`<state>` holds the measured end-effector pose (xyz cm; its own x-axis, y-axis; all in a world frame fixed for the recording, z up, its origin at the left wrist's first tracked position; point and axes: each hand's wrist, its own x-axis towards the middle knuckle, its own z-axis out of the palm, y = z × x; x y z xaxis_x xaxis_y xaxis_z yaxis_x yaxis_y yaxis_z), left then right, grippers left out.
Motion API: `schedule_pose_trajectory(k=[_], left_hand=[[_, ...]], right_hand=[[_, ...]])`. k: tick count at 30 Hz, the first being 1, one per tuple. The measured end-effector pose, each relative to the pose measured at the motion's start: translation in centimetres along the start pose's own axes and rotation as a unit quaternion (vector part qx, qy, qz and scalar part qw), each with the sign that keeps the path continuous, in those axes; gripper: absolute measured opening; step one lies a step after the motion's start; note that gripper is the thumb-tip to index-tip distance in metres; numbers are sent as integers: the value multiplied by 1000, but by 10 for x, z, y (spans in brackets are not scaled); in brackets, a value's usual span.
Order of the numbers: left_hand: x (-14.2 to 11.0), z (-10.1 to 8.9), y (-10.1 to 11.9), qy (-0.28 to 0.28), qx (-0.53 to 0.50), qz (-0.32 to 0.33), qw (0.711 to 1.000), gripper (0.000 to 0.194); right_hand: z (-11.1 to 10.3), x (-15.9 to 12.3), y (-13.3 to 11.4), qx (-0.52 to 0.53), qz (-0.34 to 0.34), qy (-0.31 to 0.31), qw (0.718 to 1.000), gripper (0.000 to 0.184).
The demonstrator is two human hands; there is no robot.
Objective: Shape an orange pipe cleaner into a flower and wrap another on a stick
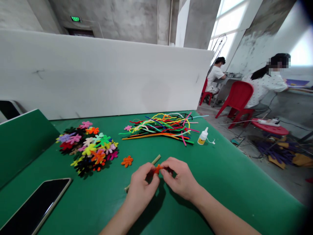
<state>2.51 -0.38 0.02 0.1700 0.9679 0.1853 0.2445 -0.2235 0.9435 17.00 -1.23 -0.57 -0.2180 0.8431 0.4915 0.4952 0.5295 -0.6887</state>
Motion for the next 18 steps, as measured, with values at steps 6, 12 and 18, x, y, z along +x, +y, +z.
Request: schedule_pose_trajectory(k=[6,12,18], left_hand=[[2,-3,2,-112,-339,-194,914,8],[1,-2,-2,-214,-452,-222,837,11],[-1,-1,-6,-261,-464,-231,814,12]], right_hand=[[-5,3,1,110,36,1,993,8],[-6,4,2,229,59,-15,972,12],[-8,4,3,252,54,-34,966,7]])
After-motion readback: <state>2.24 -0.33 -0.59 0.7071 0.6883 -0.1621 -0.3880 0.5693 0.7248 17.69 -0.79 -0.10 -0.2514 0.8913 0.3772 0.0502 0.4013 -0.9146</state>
